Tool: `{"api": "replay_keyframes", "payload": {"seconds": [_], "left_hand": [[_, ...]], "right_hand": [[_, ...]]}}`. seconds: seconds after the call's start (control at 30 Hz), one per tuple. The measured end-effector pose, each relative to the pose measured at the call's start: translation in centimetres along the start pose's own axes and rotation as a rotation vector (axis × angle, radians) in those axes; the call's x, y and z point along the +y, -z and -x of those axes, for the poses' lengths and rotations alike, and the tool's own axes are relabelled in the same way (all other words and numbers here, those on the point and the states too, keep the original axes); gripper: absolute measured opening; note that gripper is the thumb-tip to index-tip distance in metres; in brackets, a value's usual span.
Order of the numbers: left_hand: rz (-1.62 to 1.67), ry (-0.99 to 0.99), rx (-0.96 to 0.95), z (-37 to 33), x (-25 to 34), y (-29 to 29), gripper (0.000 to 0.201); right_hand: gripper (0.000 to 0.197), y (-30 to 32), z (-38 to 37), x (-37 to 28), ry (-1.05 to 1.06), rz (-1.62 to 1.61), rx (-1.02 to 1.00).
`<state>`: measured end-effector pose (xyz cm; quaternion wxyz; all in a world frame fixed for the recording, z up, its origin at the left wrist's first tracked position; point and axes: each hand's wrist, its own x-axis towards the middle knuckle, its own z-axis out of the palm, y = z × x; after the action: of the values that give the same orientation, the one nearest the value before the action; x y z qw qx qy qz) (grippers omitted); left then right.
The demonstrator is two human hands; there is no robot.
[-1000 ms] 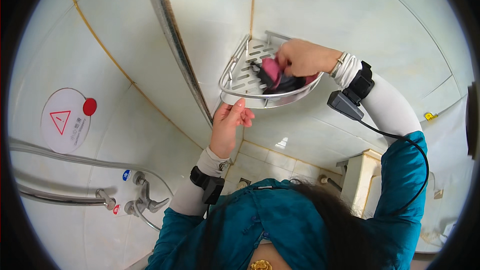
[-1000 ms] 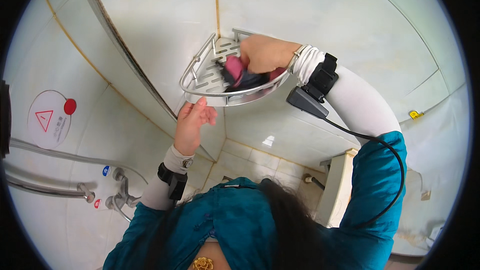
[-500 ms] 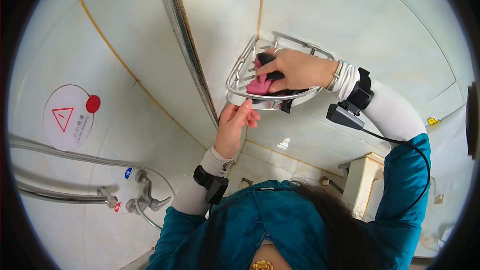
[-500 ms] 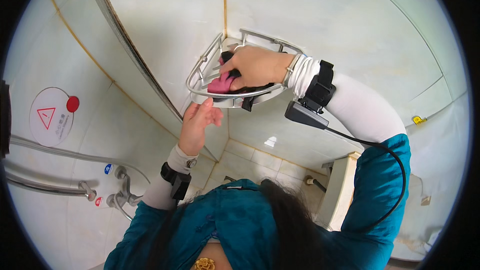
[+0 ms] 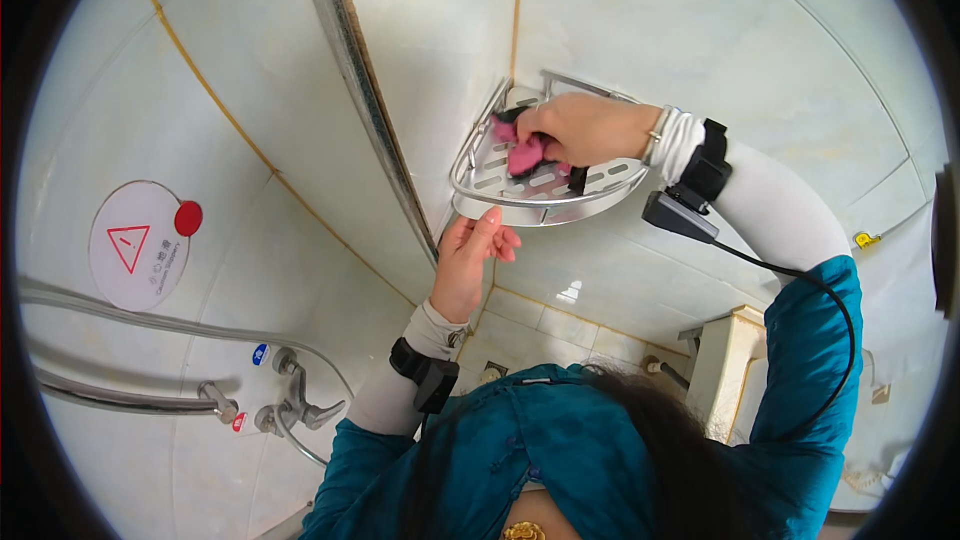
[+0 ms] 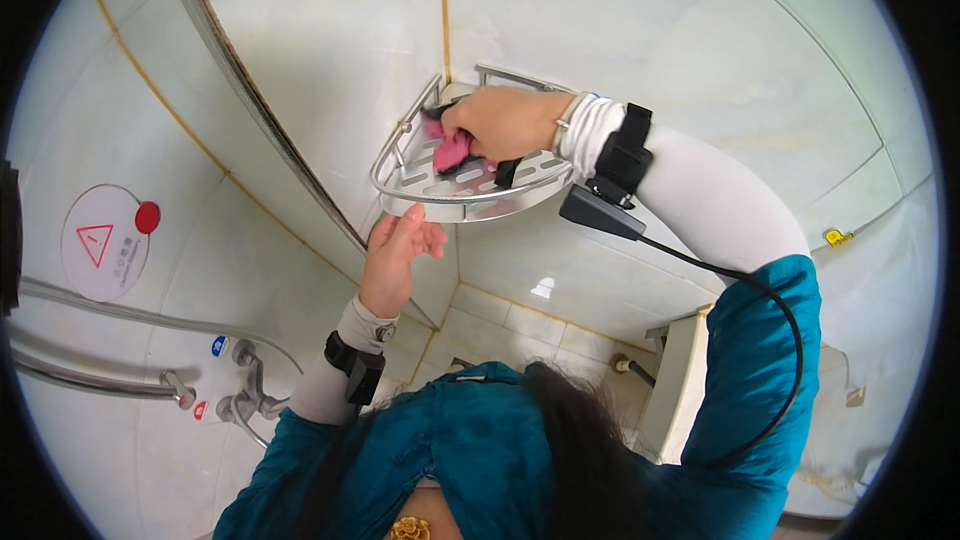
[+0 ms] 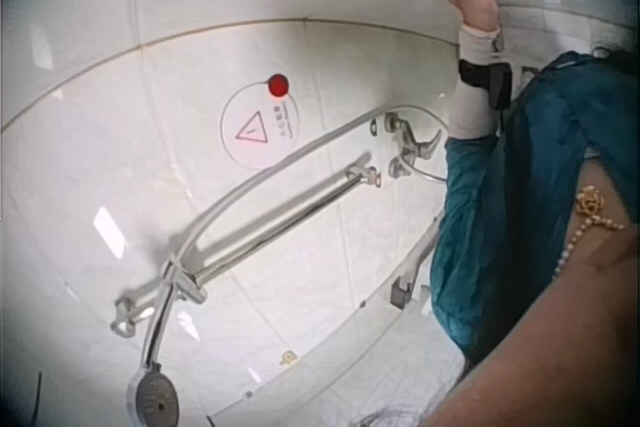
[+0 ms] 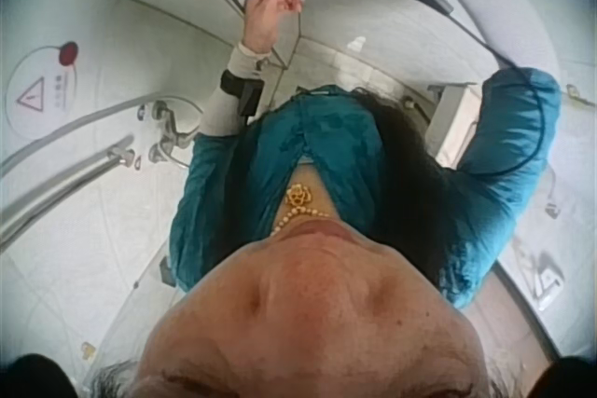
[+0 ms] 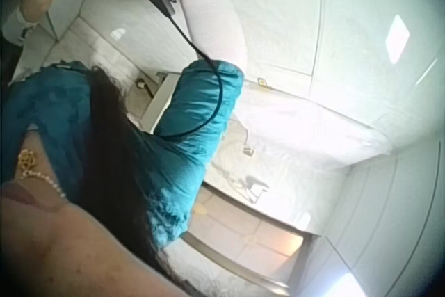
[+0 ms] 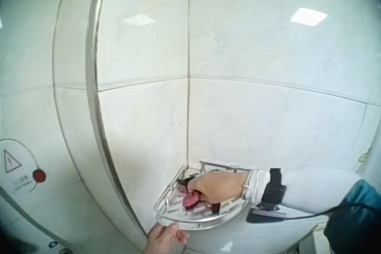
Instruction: Clean soap dispensers and a corner shelf with a cloth in a sink.
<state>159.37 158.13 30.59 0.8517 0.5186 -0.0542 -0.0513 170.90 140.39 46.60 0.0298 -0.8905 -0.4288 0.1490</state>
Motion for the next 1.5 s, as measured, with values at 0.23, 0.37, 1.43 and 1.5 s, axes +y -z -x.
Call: {"api": "replay_keyframes", "payload": {"seconds": [0.23,0.37,1.43,1.5], "left_hand": [[-0.014,0.001,-0.022,0.0,-0.1,-0.4,0.027],[-0.012,-0.010,-0.007,0.0,0.2,0.1,0.027],[0.004,-0.035,-0.048,-0.1,-0.4,0.2,0.029],[-0.013,-0.033,-0.066,-0.1,-0.1,-0.1,0.030]], "right_hand": [[0.026,-2.0,-4.0,4.8,-0.089,0.195,0.223],[0.025,-1.0,-3.4,0.5,-0.033,0.161,-0.052],[0.020,-3.2,7.6,-5.1,0.254,-0.256,0.340],[0.016,-3.3,9.3,-4.4,0.004,-0.365,0.289]]}}
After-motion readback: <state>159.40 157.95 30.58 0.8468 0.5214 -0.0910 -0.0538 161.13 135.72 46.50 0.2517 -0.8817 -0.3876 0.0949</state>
